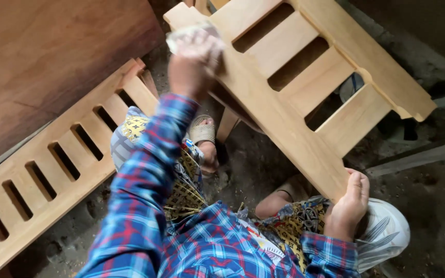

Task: The person sits on the floor and sands a wooden chair backrest using a sanding block. They hold the piece with one hand and rub the sanding block over the flat surfaces and edges with the other hand.

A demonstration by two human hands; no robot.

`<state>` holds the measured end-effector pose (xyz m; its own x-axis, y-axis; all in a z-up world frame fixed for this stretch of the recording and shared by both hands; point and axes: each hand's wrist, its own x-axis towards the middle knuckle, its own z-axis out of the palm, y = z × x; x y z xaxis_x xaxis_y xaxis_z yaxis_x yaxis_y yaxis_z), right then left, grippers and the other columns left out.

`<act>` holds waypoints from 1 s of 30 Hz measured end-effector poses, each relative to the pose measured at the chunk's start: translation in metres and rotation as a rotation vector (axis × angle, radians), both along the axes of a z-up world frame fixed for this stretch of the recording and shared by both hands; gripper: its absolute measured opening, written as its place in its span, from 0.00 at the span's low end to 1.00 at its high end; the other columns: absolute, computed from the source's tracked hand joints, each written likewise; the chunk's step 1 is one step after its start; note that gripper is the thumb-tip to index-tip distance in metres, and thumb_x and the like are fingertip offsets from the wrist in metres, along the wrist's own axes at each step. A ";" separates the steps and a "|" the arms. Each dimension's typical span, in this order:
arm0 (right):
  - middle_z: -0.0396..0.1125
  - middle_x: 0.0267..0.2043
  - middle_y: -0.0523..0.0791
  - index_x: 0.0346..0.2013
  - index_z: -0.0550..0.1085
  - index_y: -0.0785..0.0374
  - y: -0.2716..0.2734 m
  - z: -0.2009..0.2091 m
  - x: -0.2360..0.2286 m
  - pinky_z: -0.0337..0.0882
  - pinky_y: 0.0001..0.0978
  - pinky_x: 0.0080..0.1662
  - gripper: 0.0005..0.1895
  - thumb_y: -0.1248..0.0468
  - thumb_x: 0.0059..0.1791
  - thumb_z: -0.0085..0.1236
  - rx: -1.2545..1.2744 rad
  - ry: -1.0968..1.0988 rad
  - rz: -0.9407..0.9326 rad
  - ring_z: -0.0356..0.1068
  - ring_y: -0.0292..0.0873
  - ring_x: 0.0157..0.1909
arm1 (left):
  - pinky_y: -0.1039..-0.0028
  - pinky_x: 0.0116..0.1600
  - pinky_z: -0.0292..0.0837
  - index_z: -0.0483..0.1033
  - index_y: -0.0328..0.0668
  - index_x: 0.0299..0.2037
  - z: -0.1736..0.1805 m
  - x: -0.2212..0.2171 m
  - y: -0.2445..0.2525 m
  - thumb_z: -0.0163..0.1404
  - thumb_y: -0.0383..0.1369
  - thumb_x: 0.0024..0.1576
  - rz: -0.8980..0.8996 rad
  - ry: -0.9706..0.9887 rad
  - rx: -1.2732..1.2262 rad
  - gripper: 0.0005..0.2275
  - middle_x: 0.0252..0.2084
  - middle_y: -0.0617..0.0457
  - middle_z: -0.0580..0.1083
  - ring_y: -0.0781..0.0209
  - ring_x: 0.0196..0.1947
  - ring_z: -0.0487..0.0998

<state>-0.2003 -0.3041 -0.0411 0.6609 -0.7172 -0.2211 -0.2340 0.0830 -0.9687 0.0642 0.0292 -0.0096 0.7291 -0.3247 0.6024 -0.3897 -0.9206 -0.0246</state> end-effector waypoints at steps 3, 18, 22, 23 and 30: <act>0.68 0.45 0.45 0.43 0.70 0.54 0.001 -0.004 0.002 0.71 0.37 0.43 0.12 0.51 0.57 0.45 0.000 0.005 -0.025 0.70 0.45 0.46 | 0.44 0.62 0.69 0.69 0.31 0.54 0.014 -0.061 -0.061 0.51 0.27 0.52 -0.142 0.002 0.046 0.19 0.54 0.27 0.70 0.31 0.55 0.73; 0.69 0.47 0.46 0.45 0.71 0.54 0.001 -0.002 -0.004 0.73 0.35 0.47 0.13 0.51 0.58 0.44 -0.011 -0.021 -0.011 0.70 0.44 0.48 | 0.65 0.59 0.71 0.79 0.48 0.54 -0.018 0.022 0.017 0.50 0.34 0.65 -0.318 0.218 -0.392 0.10 0.56 0.48 0.77 0.50 0.55 0.77; 0.67 0.48 0.47 0.45 0.70 0.55 0.000 -0.001 -0.001 0.71 0.37 0.46 0.14 0.50 0.58 0.42 -0.071 0.022 0.015 0.69 0.46 0.50 | 0.59 0.67 0.56 0.82 0.56 0.54 -0.008 0.059 0.040 0.45 0.49 0.64 0.021 0.314 -0.437 0.17 0.62 0.40 0.71 0.39 0.66 0.65; 0.67 0.48 0.47 0.45 0.70 0.55 0.001 0.000 0.000 0.71 0.37 0.46 0.14 0.50 0.58 0.42 -0.069 0.025 0.019 0.69 0.46 0.50 | 0.59 0.67 0.56 0.82 0.56 0.54 -0.003 0.041 0.021 0.45 0.49 0.64 0.026 0.317 -0.436 0.17 0.62 0.40 0.71 0.39 0.66 0.65; 0.68 0.42 0.45 0.42 0.70 0.55 -0.005 -0.014 0.003 0.70 0.31 0.42 0.13 0.51 0.58 0.44 0.021 -0.041 -0.034 0.69 0.42 0.44 | 0.46 0.61 0.70 0.73 0.43 0.47 0.024 -0.148 -0.137 0.55 0.33 0.58 -0.521 0.105 -0.158 0.10 0.51 0.38 0.74 0.36 0.56 0.74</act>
